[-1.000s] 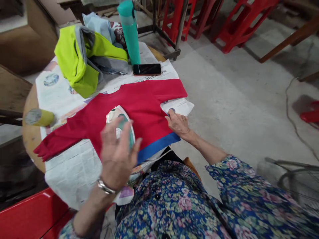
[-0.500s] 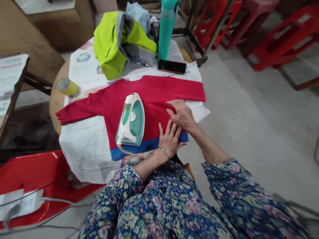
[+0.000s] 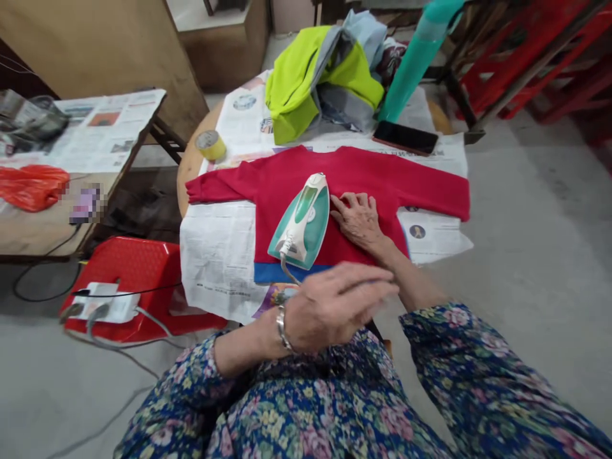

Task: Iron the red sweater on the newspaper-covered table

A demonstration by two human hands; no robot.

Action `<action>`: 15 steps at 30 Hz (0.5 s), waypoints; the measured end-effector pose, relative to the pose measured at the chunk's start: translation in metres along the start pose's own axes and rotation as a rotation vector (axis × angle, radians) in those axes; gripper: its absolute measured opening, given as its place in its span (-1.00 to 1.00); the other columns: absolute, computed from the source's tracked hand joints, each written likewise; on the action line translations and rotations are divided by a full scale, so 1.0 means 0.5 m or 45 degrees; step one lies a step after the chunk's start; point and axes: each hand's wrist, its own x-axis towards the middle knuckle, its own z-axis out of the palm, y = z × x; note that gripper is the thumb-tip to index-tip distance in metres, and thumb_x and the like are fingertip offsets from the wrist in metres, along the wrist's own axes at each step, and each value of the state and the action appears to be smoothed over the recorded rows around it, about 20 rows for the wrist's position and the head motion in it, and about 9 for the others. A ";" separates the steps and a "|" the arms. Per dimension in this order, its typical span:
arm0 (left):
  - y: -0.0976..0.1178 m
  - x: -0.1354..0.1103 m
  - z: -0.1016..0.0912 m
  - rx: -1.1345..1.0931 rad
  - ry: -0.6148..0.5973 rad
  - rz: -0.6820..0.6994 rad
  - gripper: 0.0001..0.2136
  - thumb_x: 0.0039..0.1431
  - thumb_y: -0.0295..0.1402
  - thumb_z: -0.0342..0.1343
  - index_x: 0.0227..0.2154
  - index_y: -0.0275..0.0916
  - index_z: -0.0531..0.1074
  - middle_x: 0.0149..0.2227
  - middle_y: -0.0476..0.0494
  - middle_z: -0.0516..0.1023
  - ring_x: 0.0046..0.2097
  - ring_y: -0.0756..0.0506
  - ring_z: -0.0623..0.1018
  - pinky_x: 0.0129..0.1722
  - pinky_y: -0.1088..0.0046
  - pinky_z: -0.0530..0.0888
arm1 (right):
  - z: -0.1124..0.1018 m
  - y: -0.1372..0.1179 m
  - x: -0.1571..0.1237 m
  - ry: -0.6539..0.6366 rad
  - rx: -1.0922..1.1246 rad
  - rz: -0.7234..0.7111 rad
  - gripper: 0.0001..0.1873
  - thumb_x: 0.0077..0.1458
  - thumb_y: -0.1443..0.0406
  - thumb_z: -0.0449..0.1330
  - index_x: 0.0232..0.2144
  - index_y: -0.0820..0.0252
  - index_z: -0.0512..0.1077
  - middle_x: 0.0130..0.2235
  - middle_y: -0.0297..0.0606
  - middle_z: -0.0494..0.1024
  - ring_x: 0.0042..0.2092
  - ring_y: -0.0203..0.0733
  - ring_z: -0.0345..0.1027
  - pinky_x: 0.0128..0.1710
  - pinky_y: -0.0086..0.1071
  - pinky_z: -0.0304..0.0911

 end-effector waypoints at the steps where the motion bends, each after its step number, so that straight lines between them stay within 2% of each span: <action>1: -0.002 0.013 -0.039 0.047 0.189 -0.050 -0.76 0.56 -0.38 0.04 0.06 -0.09 0.60 0.11 -0.14 0.73 0.15 -0.06 0.69 0.20 0.34 0.64 | 0.005 -0.003 0.005 0.021 0.001 0.021 -0.43 0.51 0.12 -0.04 0.37 0.08 0.52 0.24 0.07 0.58 0.22 0.33 0.33 0.33 0.37 0.13; 2: -0.011 0.027 -0.076 0.131 0.381 -0.131 -0.79 0.55 -0.39 0.05 0.02 -0.09 0.59 0.04 -0.11 0.74 0.11 -0.08 0.70 0.19 0.28 0.64 | 0.009 -0.005 0.008 0.044 0.005 0.039 -0.42 0.51 0.13 -0.05 0.36 0.08 0.53 0.23 0.07 0.58 0.22 0.33 0.32 0.33 0.36 0.12; 4: -0.050 0.060 -0.135 0.302 0.552 -0.332 -0.86 0.48 -0.35 0.15 -0.02 -0.12 0.58 0.05 -0.17 0.68 0.17 -0.19 0.65 0.21 0.10 0.62 | 0.015 -0.005 0.012 0.087 0.023 0.069 -0.40 0.50 0.15 -0.08 0.36 0.11 0.53 0.26 0.11 0.55 0.27 0.35 0.28 0.36 0.36 0.08; 6: -0.102 0.094 -0.168 0.279 0.522 -0.603 -0.79 0.34 -0.31 0.31 -0.01 -0.14 0.55 0.08 -0.24 0.64 0.21 -0.30 0.60 0.21 -0.02 0.59 | 0.019 -0.001 0.013 0.099 0.039 0.099 -0.38 0.49 0.18 -0.11 0.37 0.20 0.51 0.31 0.16 0.51 0.33 0.35 0.25 0.39 0.33 0.06; 8: -0.150 0.126 -0.177 0.033 0.397 -0.842 -0.76 0.30 -0.32 0.34 -0.02 -0.14 0.50 -0.06 -0.19 0.64 0.03 -0.25 0.66 0.07 0.05 0.63 | 0.024 0.003 0.014 0.087 0.057 0.127 -0.36 0.49 0.22 -0.14 0.37 0.29 0.50 0.33 0.18 0.52 0.35 0.32 0.27 0.41 0.27 0.07; 10: -0.183 0.150 -0.171 -0.194 0.331 -1.005 -0.79 0.32 -0.37 0.31 -0.05 -0.15 0.44 -0.22 -0.09 0.61 -0.15 -0.16 0.66 -0.07 0.18 0.63 | 0.029 0.006 0.017 0.096 0.086 0.140 -0.37 0.49 0.24 -0.13 0.36 0.31 0.51 0.32 0.15 0.55 0.35 0.28 0.31 0.42 0.23 0.07; 12: -0.202 0.162 -0.164 -0.314 0.343 -1.113 -0.81 0.35 -0.39 0.28 -0.07 -0.16 0.40 -0.30 -0.05 0.57 -0.24 -0.12 0.62 -0.14 0.25 0.60 | 0.035 0.006 0.021 0.132 0.113 0.144 -0.40 0.48 0.23 -0.09 0.35 0.26 0.52 0.33 0.11 0.57 0.36 0.27 0.31 0.43 0.25 0.07; 15: -0.219 0.160 -0.158 -0.283 0.382 -1.158 -0.78 0.34 -0.34 0.31 -0.08 -0.15 0.38 -0.31 -0.05 0.55 -0.24 -0.13 0.62 -0.14 0.26 0.58 | 0.040 0.004 0.028 0.146 0.129 0.150 -0.41 0.46 0.27 -0.07 0.35 0.22 0.52 0.34 0.07 0.57 0.39 0.26 0.29 0.43 0.26 0.07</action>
